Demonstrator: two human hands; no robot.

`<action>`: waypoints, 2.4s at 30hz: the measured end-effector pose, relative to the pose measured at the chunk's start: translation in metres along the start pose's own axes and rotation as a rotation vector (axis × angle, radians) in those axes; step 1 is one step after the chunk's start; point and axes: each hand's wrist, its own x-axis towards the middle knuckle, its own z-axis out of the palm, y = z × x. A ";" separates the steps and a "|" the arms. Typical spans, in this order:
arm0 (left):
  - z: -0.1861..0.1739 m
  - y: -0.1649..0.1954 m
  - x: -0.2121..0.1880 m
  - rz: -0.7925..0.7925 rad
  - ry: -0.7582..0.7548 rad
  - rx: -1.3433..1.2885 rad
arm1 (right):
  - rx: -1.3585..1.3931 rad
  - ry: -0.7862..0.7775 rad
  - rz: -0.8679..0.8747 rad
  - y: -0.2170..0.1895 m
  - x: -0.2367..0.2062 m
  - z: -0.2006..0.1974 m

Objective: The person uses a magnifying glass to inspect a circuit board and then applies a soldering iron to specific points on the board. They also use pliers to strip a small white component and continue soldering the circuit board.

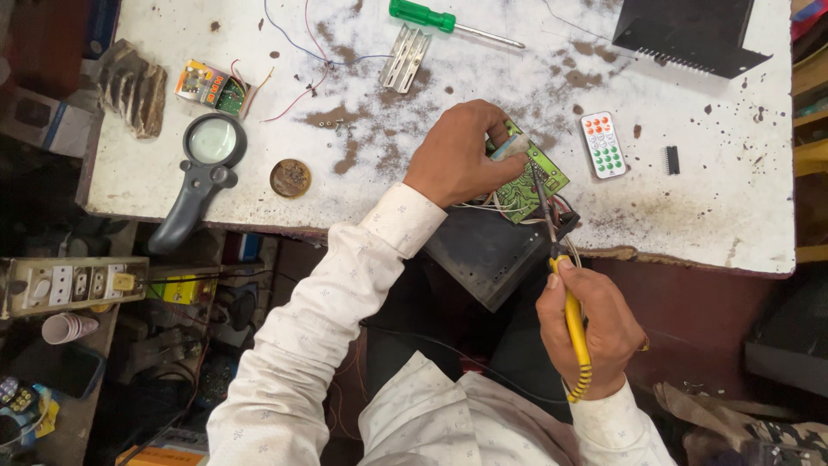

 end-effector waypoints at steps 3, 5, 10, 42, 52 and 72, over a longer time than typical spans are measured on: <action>0.000 0.000 -0.001 -0.017 -0.009 -0.001 | -0.059 -0.014 -0.065 -0.004 0.003 -0.001; 0.000 0.001 -0.001 -0.027 -0.006 0.003 | -0.055 -0.018 -0.069 -0.008 0.003 -0.001; 0.001 0.001 -0.001 -0.023 -0.001 0.007 | -0.090 -0.009 -0.099 -0.013 0.002 0.003; -0.005 0.001 -0.002 -0.039 -0.026 -0.022 | -0.011 -0.075 0.005 -0.021 -0.003 0.007; -0.002 -0.001 -0.003 -0.013 -0.004 -0.017 | 0.021 -0.078 -0.009 -0.020 -0.005 0.008; -0.004 -0.001 -0.002 -0.037 -0.011 -0.061 | -0.026 -0.049 -0.020 -0.020 -0.006 0.011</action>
